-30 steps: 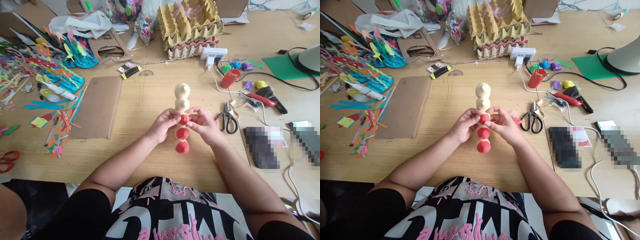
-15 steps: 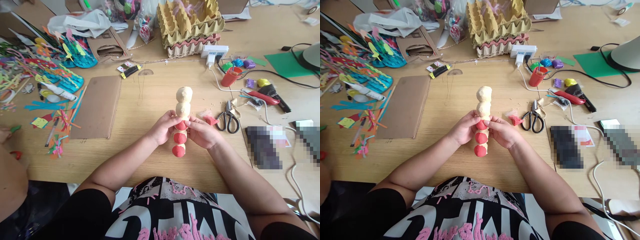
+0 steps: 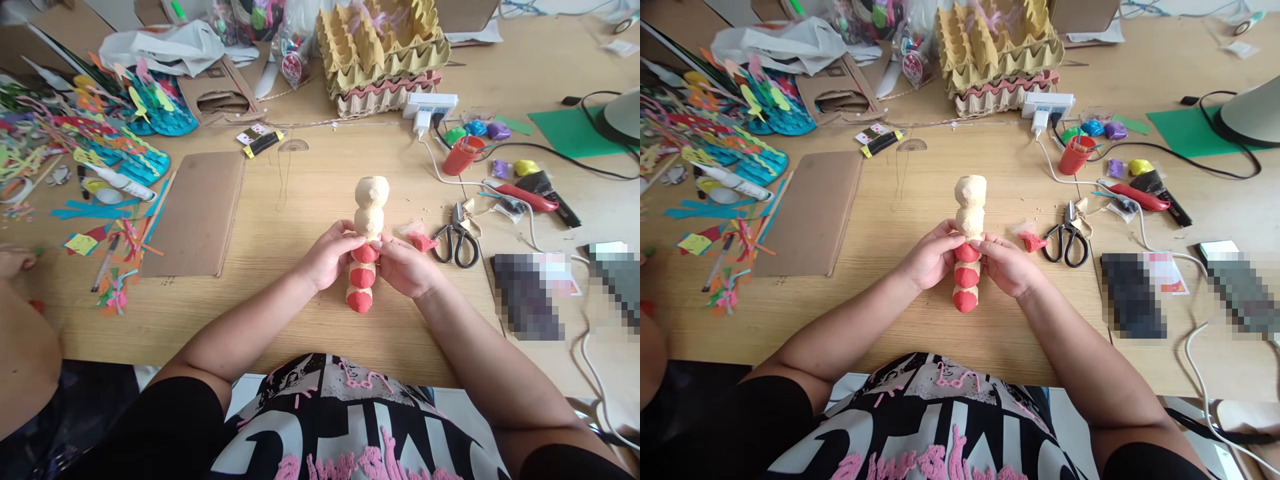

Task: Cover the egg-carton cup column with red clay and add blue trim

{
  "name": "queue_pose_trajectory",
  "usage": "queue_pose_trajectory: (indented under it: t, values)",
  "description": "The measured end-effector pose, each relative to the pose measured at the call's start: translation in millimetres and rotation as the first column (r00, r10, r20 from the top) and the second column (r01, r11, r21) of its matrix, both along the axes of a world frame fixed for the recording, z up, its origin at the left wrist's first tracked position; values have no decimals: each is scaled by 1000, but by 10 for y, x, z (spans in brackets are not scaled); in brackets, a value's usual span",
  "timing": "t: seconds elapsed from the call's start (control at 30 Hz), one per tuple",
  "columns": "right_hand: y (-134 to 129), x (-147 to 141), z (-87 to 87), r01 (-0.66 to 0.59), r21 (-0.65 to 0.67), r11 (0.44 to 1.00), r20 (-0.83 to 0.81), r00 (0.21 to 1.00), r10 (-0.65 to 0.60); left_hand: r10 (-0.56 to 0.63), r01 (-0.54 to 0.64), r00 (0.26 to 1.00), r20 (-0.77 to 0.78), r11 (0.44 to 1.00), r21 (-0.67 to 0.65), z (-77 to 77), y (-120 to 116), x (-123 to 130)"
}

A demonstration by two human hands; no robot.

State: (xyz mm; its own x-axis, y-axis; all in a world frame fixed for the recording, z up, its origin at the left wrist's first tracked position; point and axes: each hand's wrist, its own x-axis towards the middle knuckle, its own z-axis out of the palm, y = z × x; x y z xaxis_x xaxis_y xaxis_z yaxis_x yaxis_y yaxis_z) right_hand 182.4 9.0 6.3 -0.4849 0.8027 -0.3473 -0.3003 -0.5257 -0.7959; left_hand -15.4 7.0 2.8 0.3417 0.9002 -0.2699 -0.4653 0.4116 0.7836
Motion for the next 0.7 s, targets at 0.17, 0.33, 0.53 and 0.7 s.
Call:
queue_pose_trajectory:
  t: [0.17, 0.33, 0.53, 0.7]
  values:
    - [-3, -3, 38, 16, 17, 1000, 4, 1000, -17, -21, 22, 999, -28, 999, 36, 15, 4, -9]
    - [-16, -17, 54, 11, 23, 1000, 16, 1000, -11, -18, 21, 999, -42, 997, 80, -20, 12, -19]
    - [-4, -23, 15, 31, 20, 999, 41, 999, -32, -8, 15, 998, -58, 993, 116, -33, 2, -1]
    - [-14, -40, 68, 25, 28, 999, 26, 999, -26, -30, 36, 998, -53, 991, 125, -21, -1, -10]
